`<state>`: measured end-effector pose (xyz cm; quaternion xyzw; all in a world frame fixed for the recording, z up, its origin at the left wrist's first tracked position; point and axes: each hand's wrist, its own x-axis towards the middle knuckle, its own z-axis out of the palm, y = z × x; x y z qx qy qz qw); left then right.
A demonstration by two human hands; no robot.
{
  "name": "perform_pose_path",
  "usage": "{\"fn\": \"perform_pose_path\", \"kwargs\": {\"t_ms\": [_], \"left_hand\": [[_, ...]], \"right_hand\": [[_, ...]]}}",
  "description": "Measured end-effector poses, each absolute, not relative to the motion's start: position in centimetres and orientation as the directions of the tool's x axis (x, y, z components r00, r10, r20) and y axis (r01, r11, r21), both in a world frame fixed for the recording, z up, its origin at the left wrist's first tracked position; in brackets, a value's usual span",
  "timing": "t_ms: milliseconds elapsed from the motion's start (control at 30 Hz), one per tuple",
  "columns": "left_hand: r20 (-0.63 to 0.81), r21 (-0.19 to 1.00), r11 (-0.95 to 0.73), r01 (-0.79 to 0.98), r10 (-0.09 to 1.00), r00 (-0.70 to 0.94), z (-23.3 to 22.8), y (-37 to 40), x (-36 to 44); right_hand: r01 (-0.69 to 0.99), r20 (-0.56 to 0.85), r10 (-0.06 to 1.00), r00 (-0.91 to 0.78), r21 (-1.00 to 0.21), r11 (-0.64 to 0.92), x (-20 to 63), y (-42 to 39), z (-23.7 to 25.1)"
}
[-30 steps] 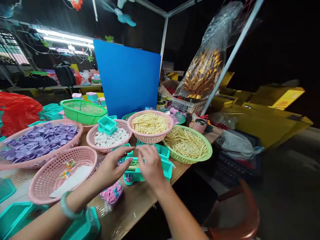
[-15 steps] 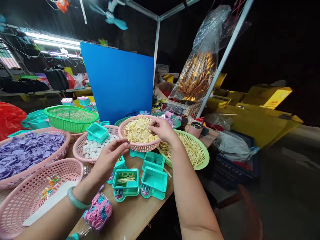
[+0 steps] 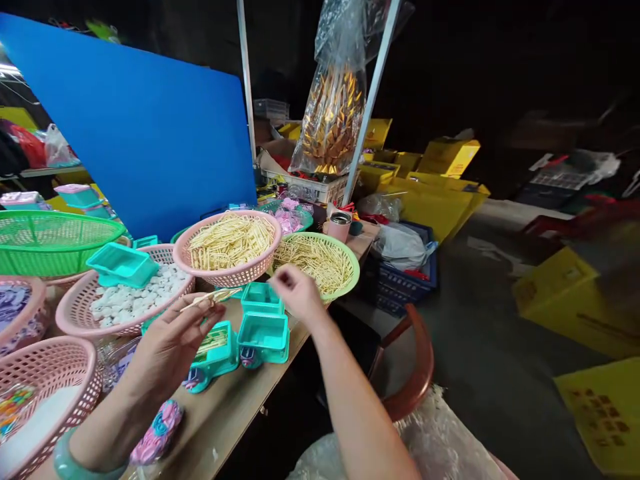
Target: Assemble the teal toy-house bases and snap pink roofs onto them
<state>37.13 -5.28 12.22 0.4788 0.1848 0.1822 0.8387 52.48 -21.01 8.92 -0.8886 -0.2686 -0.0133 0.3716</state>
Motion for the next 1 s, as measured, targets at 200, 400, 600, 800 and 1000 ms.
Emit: {"fn": "perform_pose_path", "kwargs": {"t_ms": [200,400,600,800,1000], "left_hand": [[-0.163,0.904,0.425,-0.042,0.433,0.887,11.8,-5.2,34.8],[-0.304,0.843,0.537,-0.023,0.512,0.803,11.5,-3.5,31.4],[-0.312,0.782,0.604,-0.153,0.592,0.743,11.4,-3.0,31.7],[-0.195,0.691,0.669,-0.272,0.535,0.822,11.5,-3.2,32.7],[-0.335,0.683,0.673,-0.284,0.634,0.697,12.5,-0.3,32.0]], "right_hand": [[0.293,0.066,0.294,0.954,-0.435,-0.851,61.1,-24.4,5.9],[0.368,0.225,0.298,0.928,-0.417,-0.831,59.6,-24.7,5.3],[0.502,0.48,0.192,0.856,-0.861,-0.082,48.8,-18.7,7.2],[0.457,0.42,0.452,0.787,-0.889,0.031,39.4,-10.5,7.8],[0.641,0.254,0.669,0.699,-0.638,-0.427,48.7,-9.8,14.0]]}}
